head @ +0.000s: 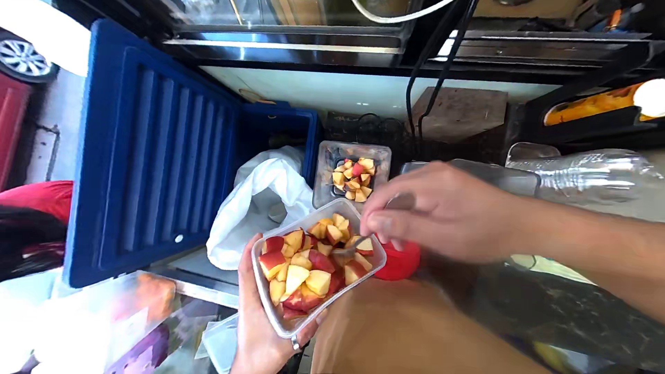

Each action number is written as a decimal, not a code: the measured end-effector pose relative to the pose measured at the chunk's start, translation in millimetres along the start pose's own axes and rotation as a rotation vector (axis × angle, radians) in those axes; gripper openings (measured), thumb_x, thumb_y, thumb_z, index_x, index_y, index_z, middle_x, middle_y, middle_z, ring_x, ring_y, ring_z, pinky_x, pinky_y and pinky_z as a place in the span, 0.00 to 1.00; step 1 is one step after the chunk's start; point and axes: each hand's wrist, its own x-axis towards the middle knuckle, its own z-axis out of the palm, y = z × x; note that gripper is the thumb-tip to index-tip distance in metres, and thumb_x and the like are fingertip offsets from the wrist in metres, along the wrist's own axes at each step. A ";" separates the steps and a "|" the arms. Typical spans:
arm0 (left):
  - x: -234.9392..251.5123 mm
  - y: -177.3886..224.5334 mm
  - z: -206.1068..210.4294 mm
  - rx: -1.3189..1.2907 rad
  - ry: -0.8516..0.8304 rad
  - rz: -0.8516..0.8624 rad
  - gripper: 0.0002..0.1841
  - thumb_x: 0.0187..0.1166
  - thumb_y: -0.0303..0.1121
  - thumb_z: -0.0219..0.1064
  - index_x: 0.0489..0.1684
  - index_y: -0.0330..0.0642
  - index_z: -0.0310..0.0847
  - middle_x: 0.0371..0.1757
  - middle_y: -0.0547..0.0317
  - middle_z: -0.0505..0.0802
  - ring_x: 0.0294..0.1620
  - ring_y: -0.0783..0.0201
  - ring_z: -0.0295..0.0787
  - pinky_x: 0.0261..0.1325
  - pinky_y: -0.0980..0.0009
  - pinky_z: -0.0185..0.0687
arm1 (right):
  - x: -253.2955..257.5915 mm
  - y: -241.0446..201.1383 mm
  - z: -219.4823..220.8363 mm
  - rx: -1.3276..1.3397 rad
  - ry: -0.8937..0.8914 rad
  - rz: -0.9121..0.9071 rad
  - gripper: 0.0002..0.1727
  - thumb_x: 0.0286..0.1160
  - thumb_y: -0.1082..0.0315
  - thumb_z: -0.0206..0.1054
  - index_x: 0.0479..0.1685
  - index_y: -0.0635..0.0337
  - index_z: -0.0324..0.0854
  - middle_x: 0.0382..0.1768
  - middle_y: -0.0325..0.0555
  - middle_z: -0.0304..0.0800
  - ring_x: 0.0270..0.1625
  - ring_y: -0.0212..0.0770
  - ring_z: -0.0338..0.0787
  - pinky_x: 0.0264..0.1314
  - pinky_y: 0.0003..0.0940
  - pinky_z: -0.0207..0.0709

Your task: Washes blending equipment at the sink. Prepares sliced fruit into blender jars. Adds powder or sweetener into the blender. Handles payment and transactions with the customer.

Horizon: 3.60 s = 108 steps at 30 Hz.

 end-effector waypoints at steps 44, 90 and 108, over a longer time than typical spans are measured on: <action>-17.2 -4.2 14.8 0.035 0.099 0.025 0.73 0.39 0.68 0.88 0.89 0.33 0.50 0.78 0.49 0.78 0.76 0.64 0.77 0.77 0.71 0.78 | -24.0 -15.1 -50.1 -0.128 0.244 -0.119 0.16 0.93 0.65 0.53 0.48 0.62 0.87 0.31 0.37 0.92 0.30 0.30 0.91 0.34 0.27 0.91; -495.5 -252.4 -208.5 0.049 1.079 0.061 0.72 0.45 0.69 0.84 0.92 0.38 0.46 0.88 0.47 0.67 0.88 0.62 0.63 0.90 0.63 0.60 | 49.0 -88.9 642.4 -0.579 -0.403 -0.217 0.10 0.72 0.45 0.73 0.36 0.36 0.93 0.52 0.40 0.84 0.62 0.45 0.78 0.66 0.54 0.68; -513.3 -243.1 -237.9 -0.423 0.885 -0.117 0.71 0.49 0.75 0.79 0.95 0.45 0.43 0.87 0.46 0.70 0.81 0.50 0.74 0.77 0.52 0.80 | 91.9 39.1 487.4 -0.900 -0.501 -0.010 0.62 0.36 0.27 0.83 0.82 0.48 0.73 0.79 0.69 0.70 0.79 0.73 0.70 0.78 0.76 0.63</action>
